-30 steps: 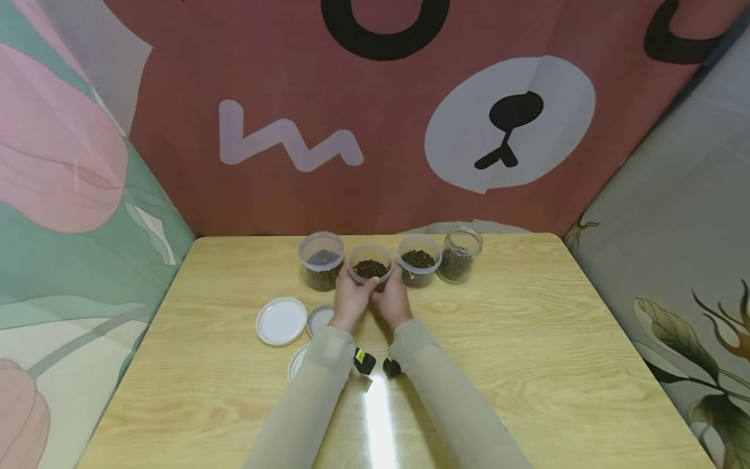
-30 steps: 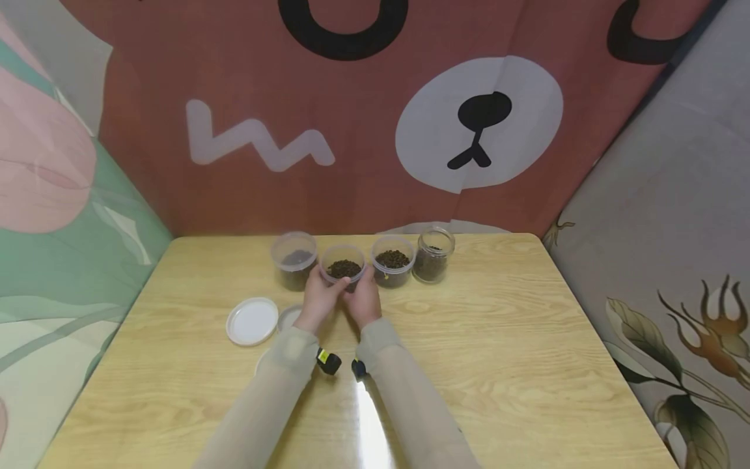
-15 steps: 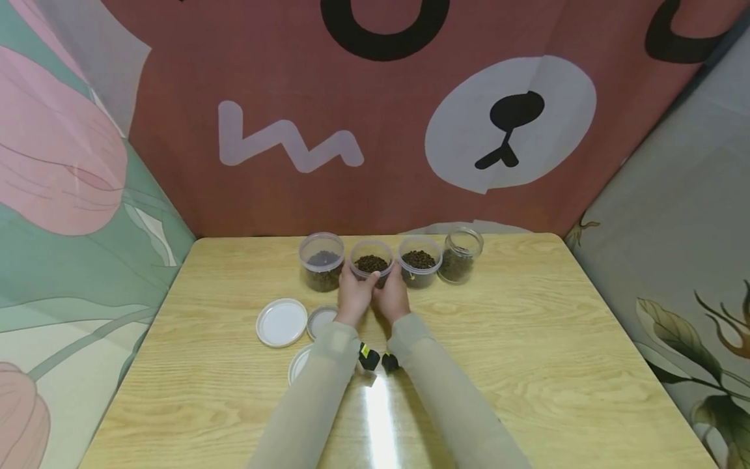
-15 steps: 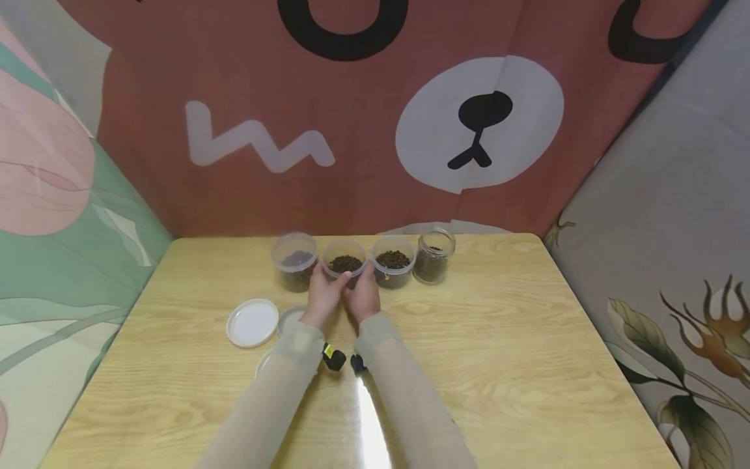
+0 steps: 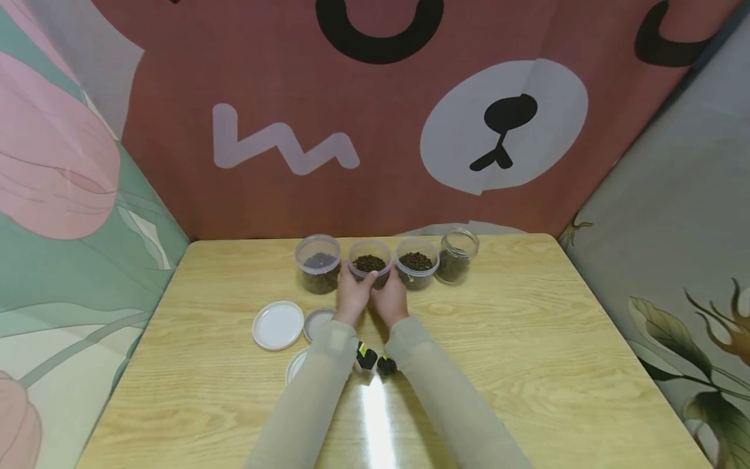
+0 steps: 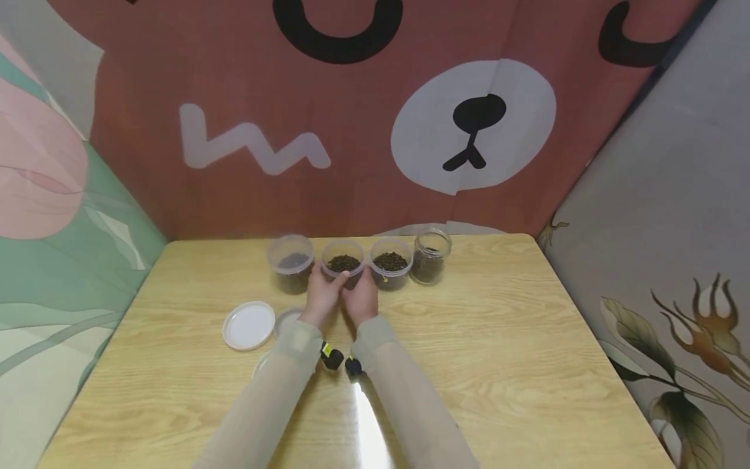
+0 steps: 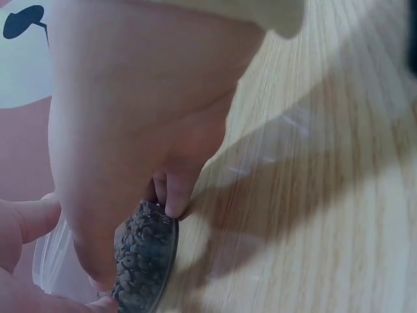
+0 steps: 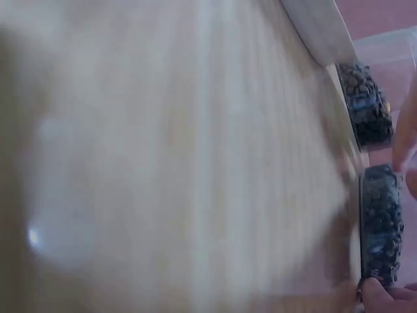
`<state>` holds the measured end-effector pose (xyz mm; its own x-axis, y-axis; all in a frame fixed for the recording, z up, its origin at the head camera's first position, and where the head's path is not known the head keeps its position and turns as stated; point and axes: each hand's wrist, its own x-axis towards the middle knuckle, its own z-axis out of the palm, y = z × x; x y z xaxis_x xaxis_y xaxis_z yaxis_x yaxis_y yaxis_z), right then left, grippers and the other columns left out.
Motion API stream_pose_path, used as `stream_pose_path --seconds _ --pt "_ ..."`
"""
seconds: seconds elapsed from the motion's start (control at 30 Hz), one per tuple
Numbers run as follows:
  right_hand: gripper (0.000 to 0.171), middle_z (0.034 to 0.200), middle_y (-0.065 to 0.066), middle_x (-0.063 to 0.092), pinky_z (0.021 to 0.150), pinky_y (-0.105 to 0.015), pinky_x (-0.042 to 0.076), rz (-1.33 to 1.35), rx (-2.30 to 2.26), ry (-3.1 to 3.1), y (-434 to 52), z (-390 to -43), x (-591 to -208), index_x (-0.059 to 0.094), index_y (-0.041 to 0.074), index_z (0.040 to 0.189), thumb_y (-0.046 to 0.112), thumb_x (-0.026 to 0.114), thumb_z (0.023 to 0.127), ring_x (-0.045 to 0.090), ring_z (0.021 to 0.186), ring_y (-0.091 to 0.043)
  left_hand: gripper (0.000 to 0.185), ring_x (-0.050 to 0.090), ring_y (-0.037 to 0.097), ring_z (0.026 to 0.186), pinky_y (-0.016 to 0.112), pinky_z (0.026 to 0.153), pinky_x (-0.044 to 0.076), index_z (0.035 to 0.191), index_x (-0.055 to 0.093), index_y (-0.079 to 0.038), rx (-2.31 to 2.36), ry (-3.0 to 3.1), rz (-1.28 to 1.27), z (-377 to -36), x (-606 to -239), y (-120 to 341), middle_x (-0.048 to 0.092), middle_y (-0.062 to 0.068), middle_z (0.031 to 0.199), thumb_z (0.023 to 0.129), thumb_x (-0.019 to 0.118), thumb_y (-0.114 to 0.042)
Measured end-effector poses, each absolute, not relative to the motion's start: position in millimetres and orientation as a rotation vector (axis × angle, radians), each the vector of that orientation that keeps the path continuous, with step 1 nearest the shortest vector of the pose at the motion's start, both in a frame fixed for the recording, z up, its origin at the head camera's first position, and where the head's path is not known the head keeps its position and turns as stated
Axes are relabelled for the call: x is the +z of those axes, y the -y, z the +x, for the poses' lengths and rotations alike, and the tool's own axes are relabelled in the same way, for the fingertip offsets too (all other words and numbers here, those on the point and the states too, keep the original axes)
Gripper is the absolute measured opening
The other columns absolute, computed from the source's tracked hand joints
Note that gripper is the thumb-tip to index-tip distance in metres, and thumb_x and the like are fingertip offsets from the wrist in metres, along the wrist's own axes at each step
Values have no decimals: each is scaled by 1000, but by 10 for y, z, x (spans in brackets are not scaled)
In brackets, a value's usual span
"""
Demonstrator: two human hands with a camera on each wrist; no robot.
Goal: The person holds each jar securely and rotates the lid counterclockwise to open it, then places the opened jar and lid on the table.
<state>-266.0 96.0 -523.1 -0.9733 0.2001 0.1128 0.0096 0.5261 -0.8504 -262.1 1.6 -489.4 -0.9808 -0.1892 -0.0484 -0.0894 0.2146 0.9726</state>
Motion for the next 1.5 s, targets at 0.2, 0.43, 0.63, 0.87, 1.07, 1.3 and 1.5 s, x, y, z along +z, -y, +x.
stream_pose_path --seconds 0.2,0.43,0.63,0.87,1.07,1.3,1.5 --pt "70 139 -24 58 105 -45 49 -207 1581 2441 -941 -2558 -5244 45 -4 148 8 75 86 57 128 -35 78 39 43 140 49 119 31 155 25 8 -1935 2370 249 -2615 -4907 -7 35 34 150 95 71 -15" --pt "46 134 -28 59 103 -46 51 -318 1725 2285 -928 -2516 -5233 55 -6 130 12 73 92 58 125 -40 81 37 42 142 48 119 30 156 24 6 -1968 2367 297 -2618 -4896 -13 33 32 154 95 72 -18" --pt "38 122 -27 62 99 -46 53 -337 1732 2218 -915 -2512 -5214 56 -7 119 9 75 90 63 116 -41 82 39 40 142 48 119 30 155 29 4 -1928 2404 345 -2603 -4896 -31 38 29 154 93 74 -24" --pt "30 111 -22 62 95 -44 55 -355 1683 2223 -904 -2520 -5181 58 -6 110 8 75 89 66 108 -37 73 42 41 140 46 118 33 150 34 12 -1945 2396 288 -2541 -4845 -6 43 32 149 92 68 -15" --pt "21 91 -18 68 79 -41 59 -366 1695 2170 -810 -2472 -5144 63 -5 96 11 76 90 69 87 -31 62 44 41 139 45 114 39 148 37 13 -2153 2254 240 -2440 -4755 54 44 33 148 95 63 -8" --pt "16 83 -12 73 69 -31 56 -264 1644 2263 -631 -2426 -5110 72 -1 92 14 72 93 68 77 -24 34 61 35 119 42 97 52 126 61 8 -2011 2337 245 -2334 -4686 203 65 24 126 95 62 -8" --pt "29 114 -19 72 91 -42 57 -117 1847 2318 -535 -2411 -5072 69 -4 120 14 67 97 69 104 -33 29 64 35 113 43 94 52 120 63 5 -1892 2316 225 -2278 -4593 424 66 21 122 93 60 -5"
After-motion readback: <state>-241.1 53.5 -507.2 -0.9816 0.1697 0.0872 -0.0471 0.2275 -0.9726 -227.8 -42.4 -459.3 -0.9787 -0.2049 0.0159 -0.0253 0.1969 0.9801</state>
